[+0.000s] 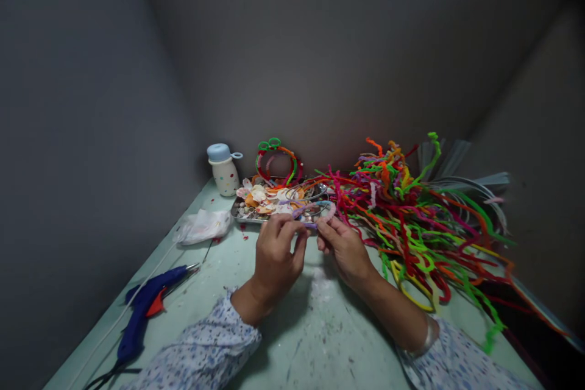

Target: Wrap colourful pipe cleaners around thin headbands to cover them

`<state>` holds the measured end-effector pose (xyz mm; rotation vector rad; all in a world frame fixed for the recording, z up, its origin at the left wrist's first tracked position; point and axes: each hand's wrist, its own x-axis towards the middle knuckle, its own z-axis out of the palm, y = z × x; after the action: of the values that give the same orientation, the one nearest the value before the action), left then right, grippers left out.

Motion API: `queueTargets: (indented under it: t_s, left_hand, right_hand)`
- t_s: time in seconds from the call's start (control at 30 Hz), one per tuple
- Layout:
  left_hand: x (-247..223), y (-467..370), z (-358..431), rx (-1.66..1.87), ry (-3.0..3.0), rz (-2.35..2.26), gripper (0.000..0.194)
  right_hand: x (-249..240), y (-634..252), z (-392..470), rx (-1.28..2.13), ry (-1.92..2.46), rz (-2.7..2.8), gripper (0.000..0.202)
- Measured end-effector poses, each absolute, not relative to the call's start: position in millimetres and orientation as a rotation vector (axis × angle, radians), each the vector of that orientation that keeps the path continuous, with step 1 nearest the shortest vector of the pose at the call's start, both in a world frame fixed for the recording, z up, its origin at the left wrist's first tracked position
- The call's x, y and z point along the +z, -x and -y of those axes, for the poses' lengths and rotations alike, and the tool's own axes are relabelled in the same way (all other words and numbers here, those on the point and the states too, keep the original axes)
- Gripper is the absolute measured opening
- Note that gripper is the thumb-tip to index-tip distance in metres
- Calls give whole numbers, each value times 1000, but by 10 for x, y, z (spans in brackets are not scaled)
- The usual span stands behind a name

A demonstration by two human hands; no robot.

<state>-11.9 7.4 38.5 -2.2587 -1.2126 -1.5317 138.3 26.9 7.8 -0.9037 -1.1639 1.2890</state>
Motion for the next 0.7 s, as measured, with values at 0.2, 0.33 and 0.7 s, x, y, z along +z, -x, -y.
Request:
queueTargets:
  t_s: [0.2,0.33,0.7]
  left_hand:
    - [319,122,-96,-1363,2309,1137,10]
    - [308,136,-102,-1362,2310,1070,14]
    - [262,181,-127,-1386,2239,1022,13]
  right_hand:
    - [117,-1332,-225,1351,875,1071,27]
    - [140,-1296,-188,1408,851,992,26]
    - [194,-1236,-115,1490,848,883,29]
